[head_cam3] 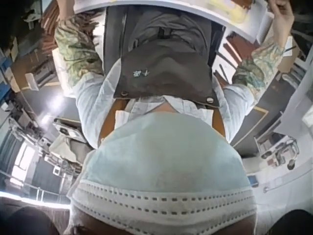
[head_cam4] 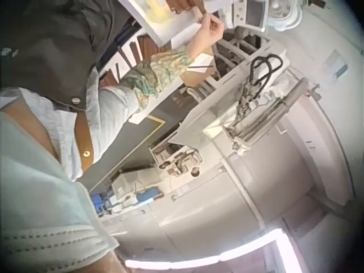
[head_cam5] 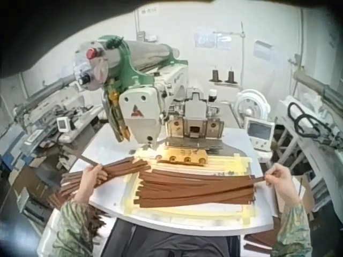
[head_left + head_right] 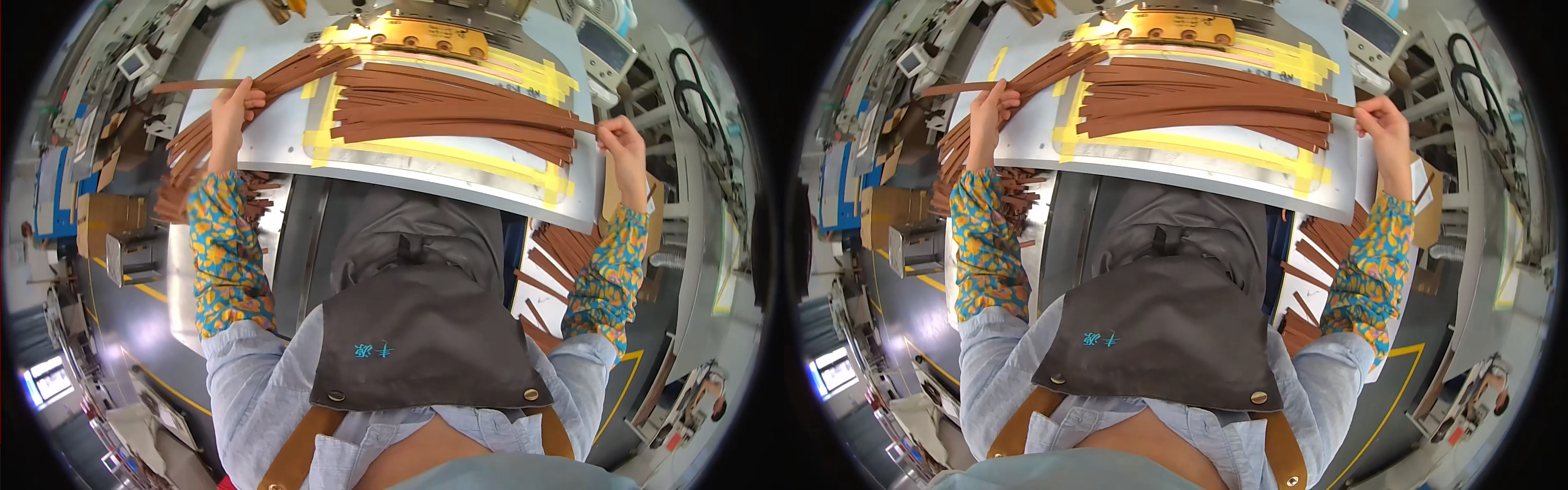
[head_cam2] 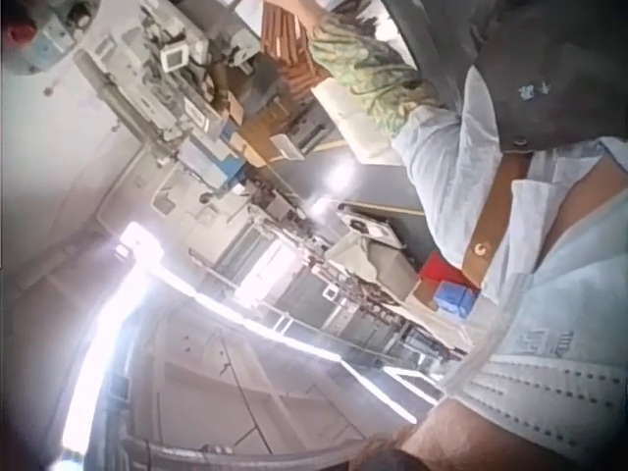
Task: Aligning and attaching leather strips to a base material using a template or jig.
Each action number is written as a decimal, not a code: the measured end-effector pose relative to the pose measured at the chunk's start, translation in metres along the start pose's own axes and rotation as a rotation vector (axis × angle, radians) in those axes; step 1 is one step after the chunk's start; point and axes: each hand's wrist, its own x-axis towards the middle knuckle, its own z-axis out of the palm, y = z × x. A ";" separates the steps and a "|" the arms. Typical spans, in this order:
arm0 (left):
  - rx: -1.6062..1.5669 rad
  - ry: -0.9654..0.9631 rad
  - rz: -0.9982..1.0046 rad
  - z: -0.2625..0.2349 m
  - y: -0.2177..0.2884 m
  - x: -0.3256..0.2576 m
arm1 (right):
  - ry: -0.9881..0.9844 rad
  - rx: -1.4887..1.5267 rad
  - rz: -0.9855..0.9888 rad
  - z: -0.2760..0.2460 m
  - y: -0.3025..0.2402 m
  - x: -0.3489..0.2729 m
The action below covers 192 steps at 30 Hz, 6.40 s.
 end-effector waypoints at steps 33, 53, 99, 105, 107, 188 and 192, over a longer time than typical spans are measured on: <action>0.801 -0.237 1.125 0.129 -0.014 0.005 | 0.008 -0.085 0.184 0.043 0.016 0.098; 0.974 -0.227 1.057 0.132 -0.005 -0.004 | 0.119 -0.534 -0.200 0.048 0.036 0.109; 1.336 0.317 0.711 0.015 -0.080 0.096 | 0.265 -0.441 -0.180 0.074 0.063 0.083; 1.360 0.319 0.726 0.014 -0.078 0.096 | 0.277 -0.451 -0.186 0.073 0.063 0.081; 1.365 0.322 0.721 0.019 -0.084 0.092 | 0.274 -0.457 -0.183 0.068 0.067 0.079; 0.794 -0.237 1.084 0.141 -0.007 0.021 | 0.145 -0.689 -0.391 0.098 0.035 0.081; 0.837 -0.284 1.006 0.141 -0.004 0.023 | 0.154 -0.685 -0.394 0.099 0.035 0.079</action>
